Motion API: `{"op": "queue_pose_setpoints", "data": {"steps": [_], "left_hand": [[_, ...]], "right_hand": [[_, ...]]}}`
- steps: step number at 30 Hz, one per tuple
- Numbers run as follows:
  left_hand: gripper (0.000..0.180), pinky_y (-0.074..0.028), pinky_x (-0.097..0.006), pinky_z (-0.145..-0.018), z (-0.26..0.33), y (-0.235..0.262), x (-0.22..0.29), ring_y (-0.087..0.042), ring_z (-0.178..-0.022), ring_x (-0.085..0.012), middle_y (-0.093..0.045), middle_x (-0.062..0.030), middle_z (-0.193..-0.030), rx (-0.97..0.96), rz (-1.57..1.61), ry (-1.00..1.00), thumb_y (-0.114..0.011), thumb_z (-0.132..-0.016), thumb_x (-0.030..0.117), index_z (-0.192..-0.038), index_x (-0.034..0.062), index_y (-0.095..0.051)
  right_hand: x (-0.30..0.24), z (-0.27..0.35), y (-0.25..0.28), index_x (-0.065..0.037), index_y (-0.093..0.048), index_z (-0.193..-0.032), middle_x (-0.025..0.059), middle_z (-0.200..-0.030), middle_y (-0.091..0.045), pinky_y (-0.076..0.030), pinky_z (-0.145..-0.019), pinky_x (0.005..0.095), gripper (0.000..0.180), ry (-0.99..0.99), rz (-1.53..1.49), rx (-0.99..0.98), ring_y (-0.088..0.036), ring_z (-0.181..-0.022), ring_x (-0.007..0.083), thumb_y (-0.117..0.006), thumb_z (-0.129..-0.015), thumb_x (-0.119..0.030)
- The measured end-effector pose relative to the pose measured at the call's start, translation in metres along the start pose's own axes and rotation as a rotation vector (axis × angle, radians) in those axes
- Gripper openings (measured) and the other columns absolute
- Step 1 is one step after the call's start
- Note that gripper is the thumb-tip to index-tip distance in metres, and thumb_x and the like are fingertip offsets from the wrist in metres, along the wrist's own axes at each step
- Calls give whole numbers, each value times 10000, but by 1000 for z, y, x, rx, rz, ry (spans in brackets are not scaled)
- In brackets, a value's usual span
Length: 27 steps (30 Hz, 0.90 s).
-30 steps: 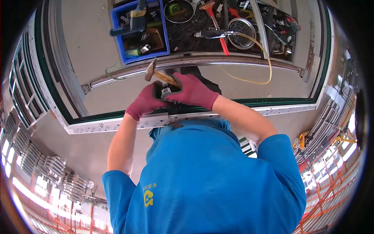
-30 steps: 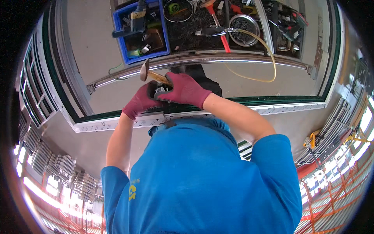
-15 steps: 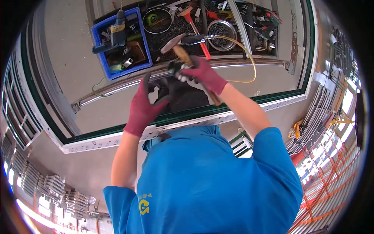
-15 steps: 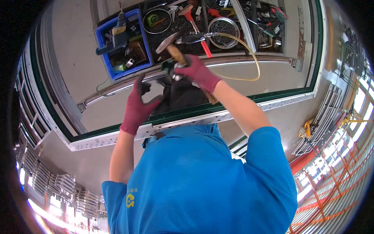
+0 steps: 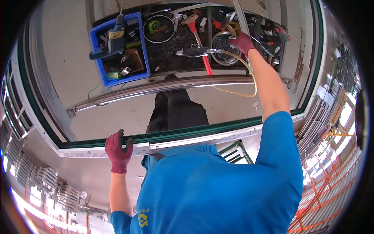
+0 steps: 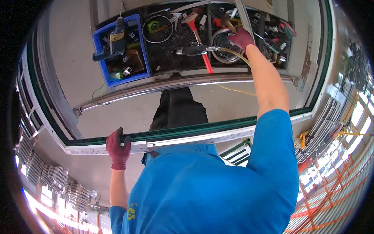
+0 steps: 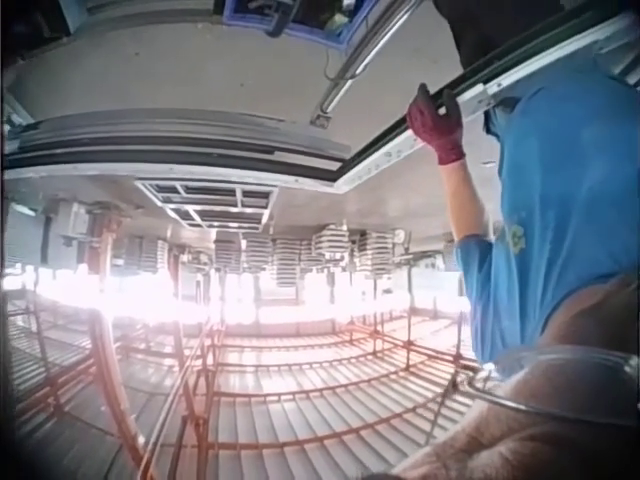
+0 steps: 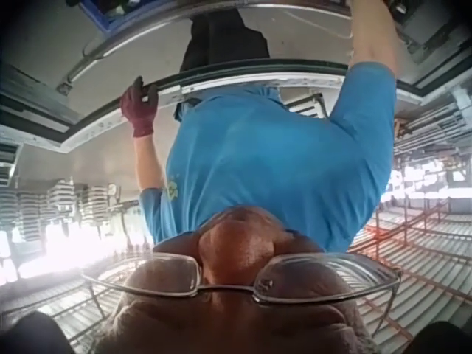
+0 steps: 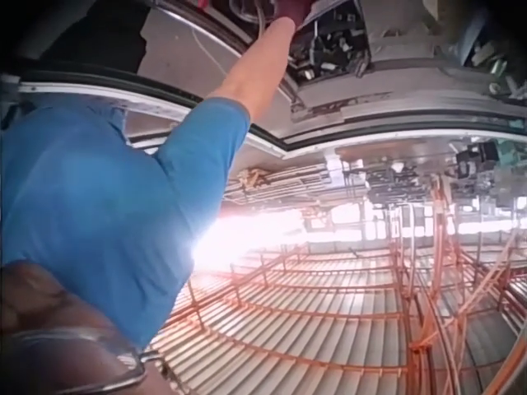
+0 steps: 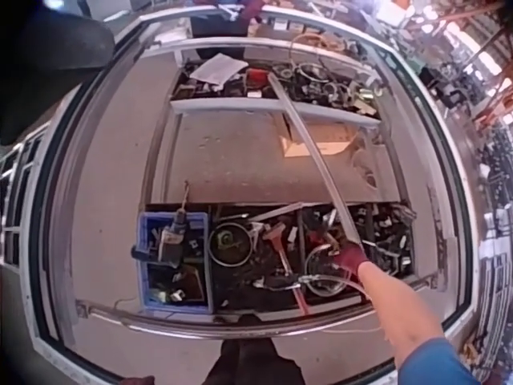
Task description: Assembling and securing metal frame components using hand and power tools in a workshop environment.
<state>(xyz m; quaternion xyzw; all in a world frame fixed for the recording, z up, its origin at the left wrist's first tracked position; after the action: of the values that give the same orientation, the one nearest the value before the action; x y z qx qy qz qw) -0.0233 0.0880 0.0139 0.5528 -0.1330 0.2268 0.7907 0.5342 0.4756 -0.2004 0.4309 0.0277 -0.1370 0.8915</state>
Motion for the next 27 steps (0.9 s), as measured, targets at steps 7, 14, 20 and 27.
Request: {"op": "queue_pose_setpoints", "data": {"steps": [7, 14, 20, 27], "left_hand": [[410, -528, -416, -880, -2, 0, 1, -685, -894, -294, -728, -99, -976, 60, -17, -10, -780, -808, 134, -1197, 27, -707], [391, -534, -418, -844, -5, -2, 1, -686, -844, -303, -725, -100, -937, 110, 7, -42, -776, -794, 148, -1158, 19, -710], [401, -541, -429, -837, -2, -1, 1, -695, -864, -312, -728, -106, -943, 164, -1, -50, -792, -760, 169, -1127, 25, -717], [403, -545, -445, -837, -4, -2, -3, -700, -882, -322, -727, -105, -971, 200, 10, -65, -814, -758, 224, -1107, 46, -719]], "right_hand": [[-59, -1, -35, 6, -700, -1257, 266, -1122, -752, -539, -929, 491, 700, 293, -113, 146, -715, -1091, 434, -836, -832, -533], [-114, -36, -113, 33, -735, -1114, 282, -1031, -753, -561, -847, 466, 632, 230, -172, 20, -738, -1023, 415, -844, -827, -520], [-148, -29, -156, 36, -720, -1087, 313, -1051, -734, -565, -845, 499, 658, 253, -281, 163, -705, -1032, 472, -853, -799, -542], [-148, -27, -150, 28, -649, -1261, 282, -1245, -712, -531, -1013, 519, 759, -79, -163, -65, -665, -1211, 445, -853, -803, -542]]}}
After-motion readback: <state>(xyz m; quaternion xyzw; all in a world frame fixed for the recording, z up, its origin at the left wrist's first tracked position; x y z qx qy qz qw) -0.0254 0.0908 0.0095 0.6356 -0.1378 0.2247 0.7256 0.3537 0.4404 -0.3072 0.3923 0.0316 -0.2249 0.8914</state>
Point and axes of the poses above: each hand's wrist, its own z-axis away from the middle knuckle, its own y-axis out of the back of the hand, x = y × z, the point moved 2 cm from there along -z, towards the middle knuckle
